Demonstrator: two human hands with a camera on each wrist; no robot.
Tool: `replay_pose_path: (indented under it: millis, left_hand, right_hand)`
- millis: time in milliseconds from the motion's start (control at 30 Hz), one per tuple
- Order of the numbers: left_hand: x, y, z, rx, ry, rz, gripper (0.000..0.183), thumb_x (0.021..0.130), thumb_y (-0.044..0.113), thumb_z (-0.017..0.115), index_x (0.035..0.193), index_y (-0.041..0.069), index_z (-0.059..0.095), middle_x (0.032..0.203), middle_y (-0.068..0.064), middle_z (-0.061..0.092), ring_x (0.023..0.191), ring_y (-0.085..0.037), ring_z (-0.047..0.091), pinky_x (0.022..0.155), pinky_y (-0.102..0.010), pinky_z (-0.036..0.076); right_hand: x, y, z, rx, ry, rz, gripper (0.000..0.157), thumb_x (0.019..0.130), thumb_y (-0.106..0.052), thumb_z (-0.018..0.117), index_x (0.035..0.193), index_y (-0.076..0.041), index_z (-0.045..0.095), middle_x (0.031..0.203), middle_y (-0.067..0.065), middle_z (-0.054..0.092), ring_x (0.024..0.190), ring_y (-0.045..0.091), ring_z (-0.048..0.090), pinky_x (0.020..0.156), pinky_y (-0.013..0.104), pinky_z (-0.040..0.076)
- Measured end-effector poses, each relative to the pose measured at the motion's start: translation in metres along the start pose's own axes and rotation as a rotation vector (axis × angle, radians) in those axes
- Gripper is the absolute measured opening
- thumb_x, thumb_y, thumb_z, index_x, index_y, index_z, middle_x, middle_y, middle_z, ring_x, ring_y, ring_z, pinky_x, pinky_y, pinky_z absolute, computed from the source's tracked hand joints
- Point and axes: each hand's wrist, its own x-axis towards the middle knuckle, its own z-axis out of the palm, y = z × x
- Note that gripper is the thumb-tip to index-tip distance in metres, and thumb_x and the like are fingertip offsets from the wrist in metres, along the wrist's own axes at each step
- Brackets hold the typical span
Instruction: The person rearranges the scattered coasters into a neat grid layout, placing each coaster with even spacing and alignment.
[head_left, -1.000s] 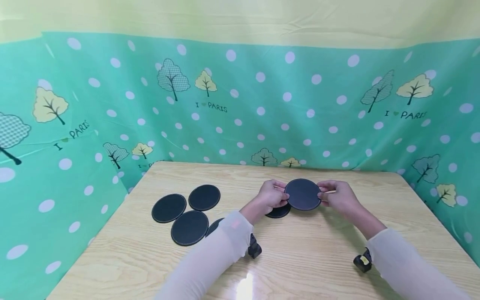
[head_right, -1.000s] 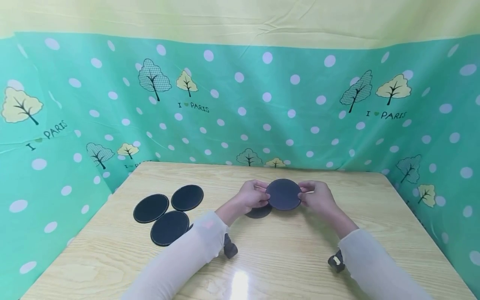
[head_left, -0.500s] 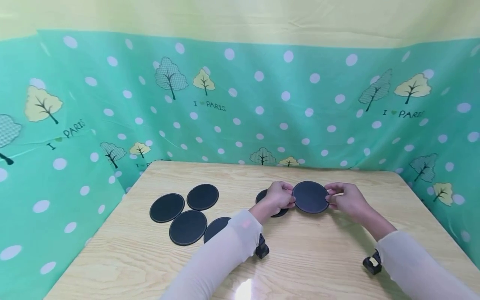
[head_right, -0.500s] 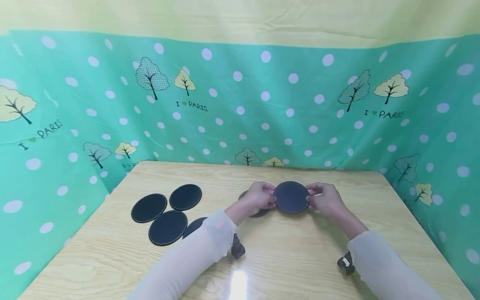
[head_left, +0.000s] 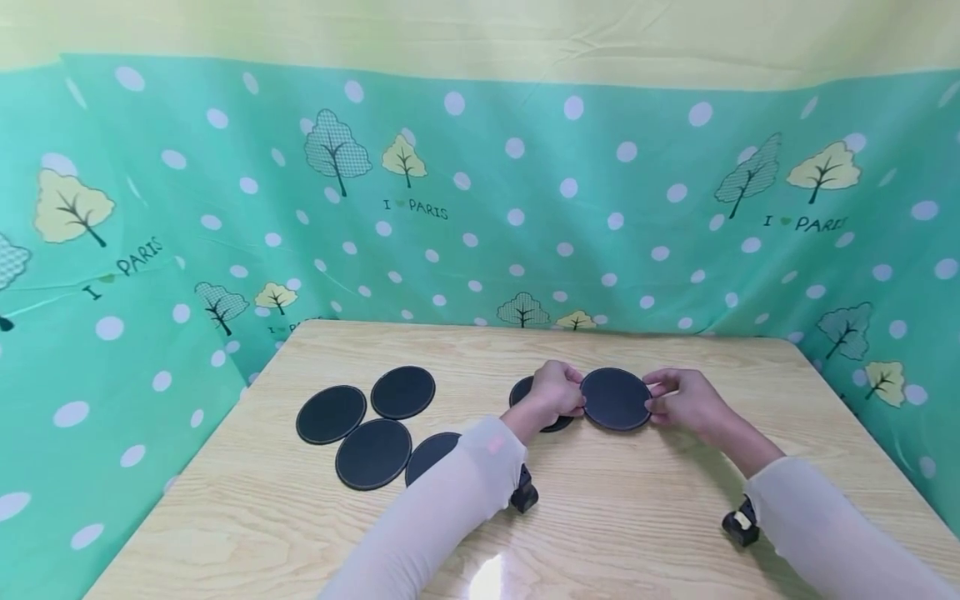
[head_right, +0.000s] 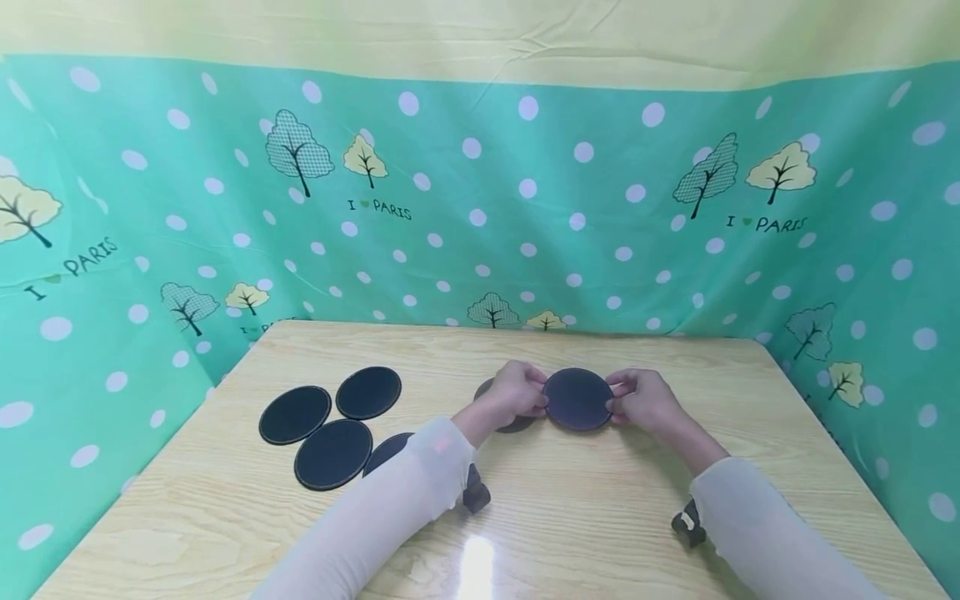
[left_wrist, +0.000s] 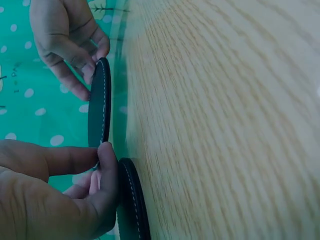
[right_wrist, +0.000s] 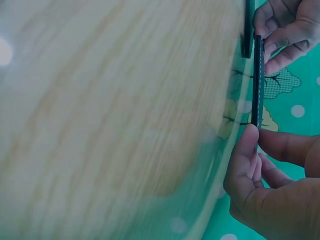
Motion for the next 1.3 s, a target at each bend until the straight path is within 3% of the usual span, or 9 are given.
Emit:
replay_pose_path:
  millis: [400, 967, 1300]
  left_hand:
    - [0.002, 0.001, -0.002, 0.119, -0.004, -0.004, 0.024, 0.083, -0.021, 0.070, 0.101, -0.004, 0.070, 0.093, -0.011, 0.060, 0.071, -0.025, 0.073, 0.062, -0.029, 0.063]
    - [0.009, -0.001, -0.010, 0.042, -0.086, -0.051, 0.022, 0.086, -0.018, 0.069, 0.105, -0.006, 0.070, 0.097, -0.016, 0.061, 0.067, -0.025, 0.072, 0.064, -0.031, 0.063]
    - [0.012, -0.005, -0.009, 0.020, -0.097, -0.063, 0.024, 0.087, -0.018, 0.069, 0.108, -0.006, 0.071, 0.095, -0.014, 0.062, 0.074, -0.027, 0.073, 0.066, -0.031, 0.064]
  right_hand:
    - [0.001, -0.002, 0.001, 0.031, -0.038, 0.049, 0.053, 0.090, 0.017, 0.064, 0.139, 0.019, 0.044, 0.109, 0.022, 0.050, 0.084, 0.019, 0.066, 0.074, 0.030, 0.063]
    - [0.006, 0.004, 0.001, 0.016, -0.060, 0.062, 0.052, 0.089, 0.018, 0.064, 0.138, 0.020, 0.045, 0.108, 0.022, 0.054, 0.084, 0.016, 0.067, 0.075, 0.032, 0.063]
    - [0.004, 0.006, 0.002, 0.038, -0.084, 0.058, 0.049, 0.090, 0.018, 0.061, 0.136, 0.022, 0.044, 0.109, 0.022, 0.053, 0.085, 0.016, 0.066, 0.075, 0.031, 0.063]
